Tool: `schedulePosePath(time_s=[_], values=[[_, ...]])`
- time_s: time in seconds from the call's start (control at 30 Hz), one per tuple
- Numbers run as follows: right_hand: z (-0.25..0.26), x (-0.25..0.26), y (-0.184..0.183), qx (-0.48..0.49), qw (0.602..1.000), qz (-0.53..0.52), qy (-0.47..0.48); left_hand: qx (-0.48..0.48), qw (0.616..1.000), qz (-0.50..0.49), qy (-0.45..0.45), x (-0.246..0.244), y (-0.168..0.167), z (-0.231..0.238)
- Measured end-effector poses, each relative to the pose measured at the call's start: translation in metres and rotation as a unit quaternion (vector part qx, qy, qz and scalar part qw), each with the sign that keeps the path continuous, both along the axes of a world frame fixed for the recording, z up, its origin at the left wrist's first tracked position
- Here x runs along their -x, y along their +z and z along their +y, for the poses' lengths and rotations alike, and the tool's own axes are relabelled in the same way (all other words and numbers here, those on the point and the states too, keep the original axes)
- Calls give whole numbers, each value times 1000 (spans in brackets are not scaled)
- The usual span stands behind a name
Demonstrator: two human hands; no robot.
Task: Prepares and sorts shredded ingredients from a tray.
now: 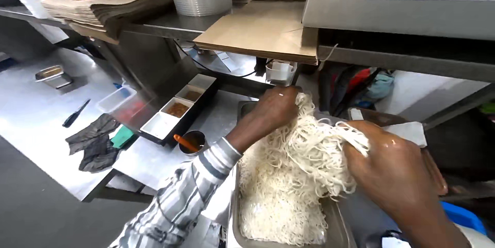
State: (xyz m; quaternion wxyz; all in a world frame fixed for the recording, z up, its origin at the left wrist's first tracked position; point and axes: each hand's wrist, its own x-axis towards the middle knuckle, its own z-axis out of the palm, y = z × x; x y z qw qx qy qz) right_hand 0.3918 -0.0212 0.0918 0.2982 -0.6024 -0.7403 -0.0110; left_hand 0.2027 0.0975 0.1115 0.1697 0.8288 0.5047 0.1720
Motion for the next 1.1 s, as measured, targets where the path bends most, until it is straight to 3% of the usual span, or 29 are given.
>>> schedulePosePath(time_s=[0.2,0.3,0.4,0.5,0.6,0.67,0.73,0.8,0.93,1.03,1.1], values=[[-9,-9,-19,31,999,15,-9,-84,993,29,73,-1,5,-1],[-19,-11,-35,111,993,18,19,19,997,6,73,9,21,3],[-31,-12,-32,80,996,33,9,89,996,-25,18,21,27,16],[-37,-10,-39,88,993,45,65,128,986,-92,-56,32,22,16],[-37,-9,-37,10,997,58,46,159,973,-156,-62,34,27,8],[-36,-7,-39,104,992,28,65,171,967,-182,-49,36,28,4],[-28,-4,-37,299,952,5,69,164,967,-191,-45,36,30,1],[-12,-10,-42,339,937,41,74,148,966,-204,-64,35,33,-1],[17,6,-90,329,936,118,37,142,950,-269,-69,36,44,-33],[21,50,-143,390,920,19,8,125,945,-297,-53,31,42,-36],[13,64,-168,362,931,-39,-16,102,948,-292,-82,31,23,-16]])
